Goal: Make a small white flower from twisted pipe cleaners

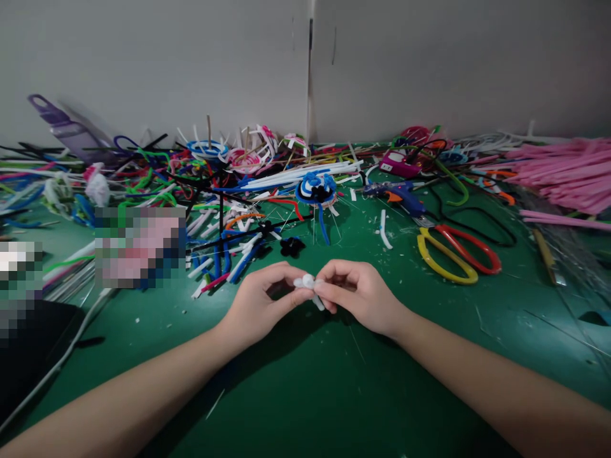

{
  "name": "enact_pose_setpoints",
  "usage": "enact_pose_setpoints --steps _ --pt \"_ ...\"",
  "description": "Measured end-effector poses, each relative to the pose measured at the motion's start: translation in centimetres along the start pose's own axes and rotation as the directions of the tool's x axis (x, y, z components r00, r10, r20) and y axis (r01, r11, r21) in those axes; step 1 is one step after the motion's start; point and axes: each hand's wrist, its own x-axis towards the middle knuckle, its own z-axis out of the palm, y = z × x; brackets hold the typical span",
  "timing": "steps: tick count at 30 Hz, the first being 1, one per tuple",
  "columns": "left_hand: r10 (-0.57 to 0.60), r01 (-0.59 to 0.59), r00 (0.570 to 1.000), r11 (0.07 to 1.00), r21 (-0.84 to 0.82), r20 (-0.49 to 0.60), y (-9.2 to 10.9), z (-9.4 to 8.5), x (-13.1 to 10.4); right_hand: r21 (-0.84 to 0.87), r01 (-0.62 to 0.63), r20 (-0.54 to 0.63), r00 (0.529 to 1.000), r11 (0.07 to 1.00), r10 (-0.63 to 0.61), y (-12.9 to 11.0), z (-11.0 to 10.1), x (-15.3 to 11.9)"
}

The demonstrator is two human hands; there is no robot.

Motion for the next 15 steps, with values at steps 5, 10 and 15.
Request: enact_pose_setpoints --steps 5,10,15 --pt "-0.153 0.152 0.988 0.973 -0.174 0.011 -0.23 -0.10 0.75 -0.247 0.137 -0.173 0.968 0.959 -0.183 0.34 -0.34 0.01" --pt "-0.194 0.182 0.981 0.909 -0.376 0.006 -0.92 -0.28 0.74 -0.399 0.236 -0.187 0.925 0.886 -0.331 0.33 -0.58 0.16" --pt "-0.201 0.205 0.978 0.864 -0.459 0.058 -0.88 -0.24 0.70 -0.436 0.299 -0.061 0.931 0.849 -0.359 0.06 -0.58 0.06"
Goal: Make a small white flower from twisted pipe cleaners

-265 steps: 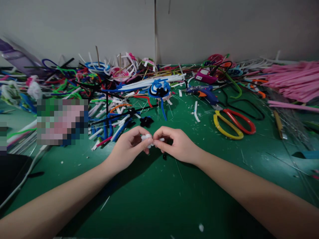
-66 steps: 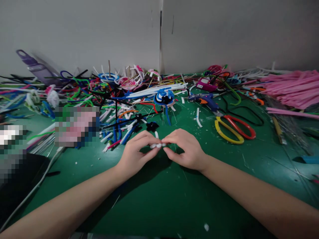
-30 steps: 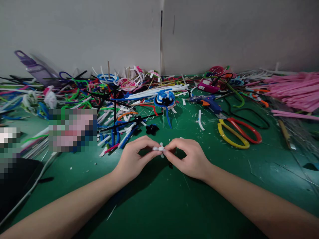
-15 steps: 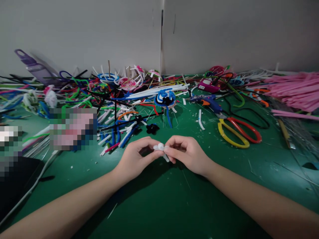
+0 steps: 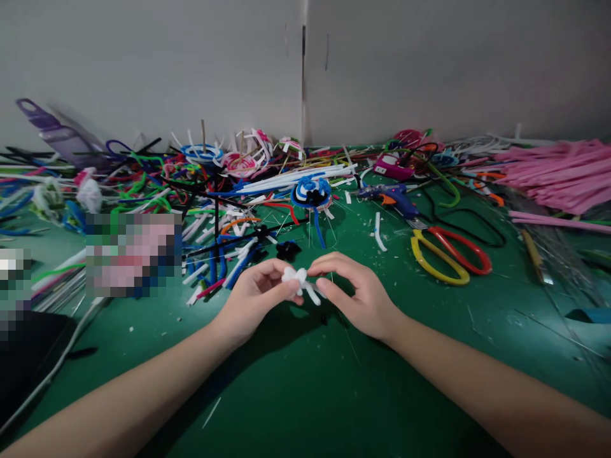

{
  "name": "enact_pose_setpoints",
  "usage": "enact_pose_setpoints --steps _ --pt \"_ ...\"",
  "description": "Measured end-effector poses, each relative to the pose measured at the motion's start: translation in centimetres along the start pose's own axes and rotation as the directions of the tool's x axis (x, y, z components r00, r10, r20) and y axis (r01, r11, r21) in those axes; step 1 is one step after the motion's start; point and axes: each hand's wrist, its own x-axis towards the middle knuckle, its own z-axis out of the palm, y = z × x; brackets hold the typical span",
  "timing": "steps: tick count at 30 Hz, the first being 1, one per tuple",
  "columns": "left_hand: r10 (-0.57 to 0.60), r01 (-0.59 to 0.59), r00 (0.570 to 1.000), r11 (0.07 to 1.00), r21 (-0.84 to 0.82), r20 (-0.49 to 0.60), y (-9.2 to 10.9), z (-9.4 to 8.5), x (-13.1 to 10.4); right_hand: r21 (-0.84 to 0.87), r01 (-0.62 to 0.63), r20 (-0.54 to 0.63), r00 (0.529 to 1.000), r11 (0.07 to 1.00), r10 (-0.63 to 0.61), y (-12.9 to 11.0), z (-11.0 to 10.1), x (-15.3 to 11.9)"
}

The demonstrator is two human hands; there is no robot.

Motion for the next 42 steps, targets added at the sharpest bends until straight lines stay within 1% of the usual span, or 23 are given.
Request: enact_pose_setpoints --steps 2,5,9,13,17,21,24,30,34,38,42 --pt "0.000 0.000 0.999 1.000 -0.002 0.037 0.02 0.02 0.02 0.024 -0.025 0.062 0.998 0.999 0.024 -0.13 -0.04 -0.04" --pt "0.006 -0.005 0.996 1.000 -0.012 0.084 -0.07 -0.10 0.05 0.061 -0.100 0.122 0.988 0.993 0.092 -0.25 -0.06 -0.14" --pt "0.032 -0.030 0.993 0.999 -0.019 0.114 -0.22 -0.28 0.08 0.183 -0.223 0.229 0.957 0.957 0.179 -0.21 0.04 -0.21" --pt "0.087 -0.096 0.989 0.993 0.066 0.120 -0.15 -0.18 -0.02 0.294 -0.330 0.237 0.935 0.897 0.266 -0.18 0.20 -0.10" --pt "0.053 -0.077 0.988 0.984 0.163 0.146 0.13 0.03 -0.16 0.327 -0.400 0.259 0.909 0.856 0.326 -0.27 0.11 0.00" --pt "0.047 -0.073 0.988 0.981 0.178 0.146 0.33 0.11 -0.17 0.325 -0.413 0.272 0.903 0.851 0.334 -0.18 -0.12 0.05" --pt "0.057 -0.082 0.990 0.976 0.203 0.125 0.32 0.13 -0.11 0.328 -0.415 0.274 0.901 0.849 0.335 -0.15 -0.21 0.09" --pt "0.127 -0.148 0.988 0.939 0.311 0.087 0.27 0.41 -0.29 0.342 -0.421 0.254 0.902 0.840 0.348 -0.47 -0.16 0.24" --pt "0.149 -0.158 0.987 0.918 0.365 0.053 0.23 0.61 -0.54 0.365 -0.441 0.270 0.893 0.820 0.360 -0.41 -0.10 0.23" --pt "0.152 -0.164 0.986 0.915 0.369 0.062 0.20 0.55 -0.51 0.367 -0.461 0.290 0.882 0.808 0.371 -0.15 -0.09 0.20" --pt "0.145 -0.151 0.988 0.925 0.348 0.043 0.34 0.47 -0.42 0.429 -0.464 0.303 0.882 0.775 0.360 -0.05 -0.17 0.33"
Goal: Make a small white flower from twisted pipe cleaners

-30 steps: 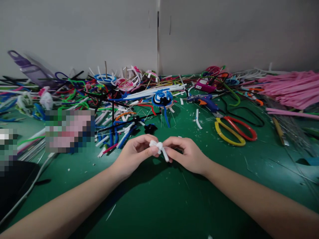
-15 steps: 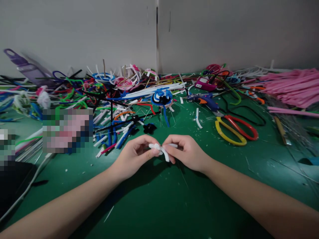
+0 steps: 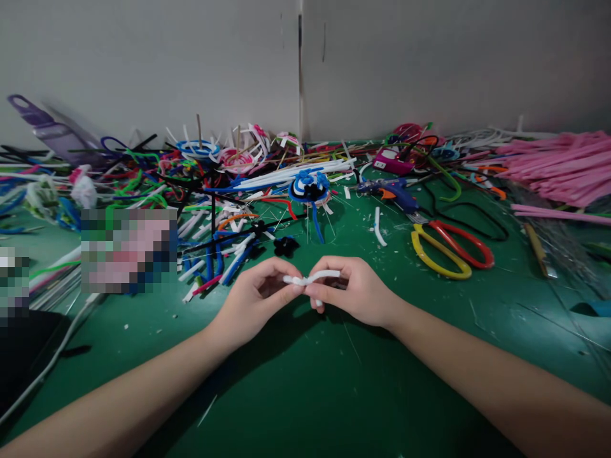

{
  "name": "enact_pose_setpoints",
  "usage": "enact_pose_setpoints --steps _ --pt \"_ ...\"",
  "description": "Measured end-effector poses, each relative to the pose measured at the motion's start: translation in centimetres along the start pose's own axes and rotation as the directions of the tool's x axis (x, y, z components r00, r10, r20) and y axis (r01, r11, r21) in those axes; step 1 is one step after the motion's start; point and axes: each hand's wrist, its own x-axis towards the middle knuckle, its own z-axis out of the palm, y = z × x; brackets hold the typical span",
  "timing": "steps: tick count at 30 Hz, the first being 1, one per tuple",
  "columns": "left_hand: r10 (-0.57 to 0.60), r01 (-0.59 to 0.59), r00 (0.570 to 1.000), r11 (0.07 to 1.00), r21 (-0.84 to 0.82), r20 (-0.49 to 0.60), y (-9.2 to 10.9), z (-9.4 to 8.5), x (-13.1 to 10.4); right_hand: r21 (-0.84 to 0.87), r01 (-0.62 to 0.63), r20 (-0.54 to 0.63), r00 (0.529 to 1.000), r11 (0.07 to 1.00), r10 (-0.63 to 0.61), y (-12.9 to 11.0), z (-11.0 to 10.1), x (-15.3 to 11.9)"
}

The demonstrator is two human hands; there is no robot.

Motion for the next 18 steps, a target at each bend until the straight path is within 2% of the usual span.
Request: enact_pose_setpoints --steps 6,13,18 --pt "0.047 -0.047 0.999 0.999 0.013 0.001 -0.06 -0.14 0.02 0.007 0.019 0.016 1.000 1.000 -0.019 -0.09 -0.06 0.15" --pt "0.095 -0.095 0.995 0.968 0.233 0.012 0.10 -0.12 -0.57 -0.095 0.044 0.010 0.999 0.995 -0.043 0.20 -0.16 0.19" --pt "0.052 -0.053 0.999 0.988 0.144 0.011 0.20 0.01 -0.58 -0.068 0.037 -0.014 0.999 0.997 -0.039 -0.01 -0.12 0.34"
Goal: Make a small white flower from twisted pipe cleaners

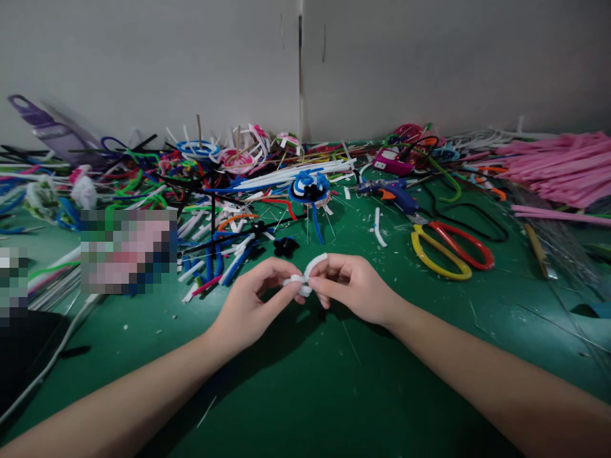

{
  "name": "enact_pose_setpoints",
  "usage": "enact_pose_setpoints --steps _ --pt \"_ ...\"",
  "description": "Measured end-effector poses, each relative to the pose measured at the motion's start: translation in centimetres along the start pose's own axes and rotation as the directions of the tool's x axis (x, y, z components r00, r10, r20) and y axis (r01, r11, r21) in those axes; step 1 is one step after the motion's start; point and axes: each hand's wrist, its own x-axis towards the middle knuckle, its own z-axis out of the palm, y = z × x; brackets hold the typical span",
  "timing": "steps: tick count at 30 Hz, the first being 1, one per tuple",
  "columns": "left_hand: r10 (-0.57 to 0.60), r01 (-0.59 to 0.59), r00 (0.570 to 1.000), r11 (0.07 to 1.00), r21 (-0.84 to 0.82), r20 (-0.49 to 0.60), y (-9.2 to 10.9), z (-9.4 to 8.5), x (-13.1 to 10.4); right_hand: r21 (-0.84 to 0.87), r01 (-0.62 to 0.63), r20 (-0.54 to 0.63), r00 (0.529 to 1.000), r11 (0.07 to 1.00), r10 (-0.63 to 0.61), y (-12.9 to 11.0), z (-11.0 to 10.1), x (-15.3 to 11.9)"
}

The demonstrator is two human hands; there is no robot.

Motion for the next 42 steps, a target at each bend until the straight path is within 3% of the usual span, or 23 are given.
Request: enact_pose_setpoints --steps 7,14,19,25,28,30,33,36,39,42 --pt "-0.065 0.058 0.998 0.975 -0.215 -0.024 -0.2 0.0 0.3 0.063 -0.005 -0.029 1.000 0.998 0.007 0.1 0.2 0.0" --pt "-0.108 0.137 0.990 0.907 -0.398 0.096 -0.8 -0.3 0.6 0.125 0.026 -0.033 0.999 0.992 -0.022 0.3 0.3 0.2" --pt "-0.082 0.168 0.978 0.853 -0.493 0.192 -1.1 -0.3 0.5 0.150 0.038 0.031 0.999 0.988 -0.044 0.3 0.1 0.0" --pt "-0.107 0.264 0.947 0.795 -0.546 0.303 -0.8 -0.2 0.4 0.068 0.165 0.013 0.986 0.984 -0.167 0.3 0.2 -0.2" --pt "-0.124 0.326 0.923 0.756 -0.568 0.364 -0.5 -0.3 0.5 -0.100 0.295 -0.016 0.954 0.950 -0.298 0.1 0.4 -0.4" --pt "-0.143 0.358 0.912 0.734 -0.577 0.384 -0.4 -0.4 0.6 -0.264 0.418 -0.014 0.899 0.869 -0.437 0.0 0.6 -0.6" --pt "-0.181 0.400 0.900 0.709 -0.581 0.397 -0.5 -0.5 0.8 -0.511 0.577 0.066 0.765 0.637 -0.640 0.0 0.6 -0.8" --pt "-0.202 0.426 0.890 0.688 -0.587 0.409 -0.5 -0.5 0.7 -0.637 0.641 0.181 0.665 0.429 -0.724 0.1 0.6 -0.9" --pt "-0.193 0.423 0.892 0.677 -0.602 0.409 -0.5 -0.4 0.7 -0.675 0.625 0.183 0.657 0.393 -0.731 0.2 0.6 -1.0" --pt "-0.169 0.360 0.922 0.700 -0.617 0.347 -0.4 -0.2 0.7 -0.647 0.562 0.076 0.720 0.516 -0.690 0.2 0.9 -0.9"
